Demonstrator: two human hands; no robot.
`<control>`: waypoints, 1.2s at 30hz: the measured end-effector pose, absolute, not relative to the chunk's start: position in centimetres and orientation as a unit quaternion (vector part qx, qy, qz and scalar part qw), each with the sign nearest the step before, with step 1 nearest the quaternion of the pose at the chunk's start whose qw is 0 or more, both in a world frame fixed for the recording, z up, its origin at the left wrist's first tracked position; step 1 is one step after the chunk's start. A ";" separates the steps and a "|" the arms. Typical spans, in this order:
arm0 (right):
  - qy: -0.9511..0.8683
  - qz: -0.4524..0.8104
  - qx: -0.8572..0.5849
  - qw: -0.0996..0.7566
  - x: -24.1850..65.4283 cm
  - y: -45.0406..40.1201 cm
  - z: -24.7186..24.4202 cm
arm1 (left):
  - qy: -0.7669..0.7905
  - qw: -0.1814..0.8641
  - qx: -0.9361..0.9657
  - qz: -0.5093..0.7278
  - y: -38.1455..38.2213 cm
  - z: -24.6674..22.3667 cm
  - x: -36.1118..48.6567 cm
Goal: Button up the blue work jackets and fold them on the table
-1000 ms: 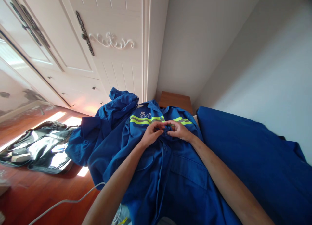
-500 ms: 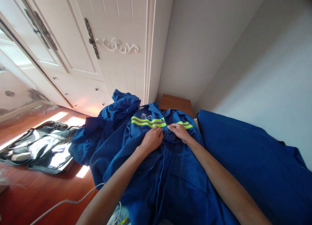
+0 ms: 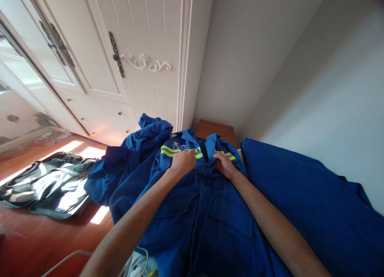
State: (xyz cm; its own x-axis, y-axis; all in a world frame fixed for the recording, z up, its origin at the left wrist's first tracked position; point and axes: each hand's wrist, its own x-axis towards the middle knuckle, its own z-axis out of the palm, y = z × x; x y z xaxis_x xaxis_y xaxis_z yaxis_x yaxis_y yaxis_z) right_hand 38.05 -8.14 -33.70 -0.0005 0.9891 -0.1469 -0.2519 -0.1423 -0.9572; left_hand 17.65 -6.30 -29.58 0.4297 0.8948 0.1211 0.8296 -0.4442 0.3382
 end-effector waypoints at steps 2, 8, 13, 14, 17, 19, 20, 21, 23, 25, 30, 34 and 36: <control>-0.384 0.600 -0.464 0.526 38.1 -8.2 -33.7 | 0.468 0.130 0.857 0.175 -4.2 -29.3 18.1; -0.363 0.620 -0.441 0.538 38.2 -8.2 -33.9 | 0.316 0.219 0.913 0.138 1.8 -29.5 19.4; -0.359 0.632 -0.407 0.553 38.2 -8.2 -33.9 | 0.280 0.225 0.924 0.132 3.7 -28.9 19.5; -0.359 0.632 -0.403 0.556 38.2 -8.2 -33.9 | 0.272 0.247 0.919 0.147 4.0 -28.7 19.4; -0.376 0.615 -0.414 0.556 38.1 -8.1 -34.1 | 0.254 0.334 0.891 0.173 4.7 -28.3 18.9; -0.388 0.596 -0.436 0.551 37.9 -8.1 -34.2 | 0.245 0.375 0.879 0.162 5.1 -28.2 18.8; -0.394 0.588 -0.447 0.547 37.7 -8.0 -34.4 | 0.243 0.386 0.877 0.152 5.2 -28.1 18.8; -0.400 0.579 -0.461 0.540 37.6 -7.9 -34.5 | 0.246 0.391 0.875 0.143 5.3 -28.1 19.0; -0.415 0.554 -0.495 0.526 37.4 -7.8 -34.7 | 0.278 0.403 0.862 0.129 5.3 -28.1 19.5; -0.437 0.514 -0.532 0.511 37.2 -7.6 -34.7 | 0.324 0.415 0.842 0.120 5.2 -28.4 20.3; -0.459 0.496 -0.518 0.524 37.2 -7.5 -34.8 | 0.410 0.417 0.804 0.105 5.0 -29.2 21.9; -0.454 0.502 -0.477 0.561 37.4 -7.4 -35.0 | 0.461 0.422 0.776 0.089 5.0 -29.3 22.1; -0.456 0.499 -0.461 0.575 37.4 -7.3 -35.1 | 0.485 0.425 0.759 0.084 5.1 -29.1 22.1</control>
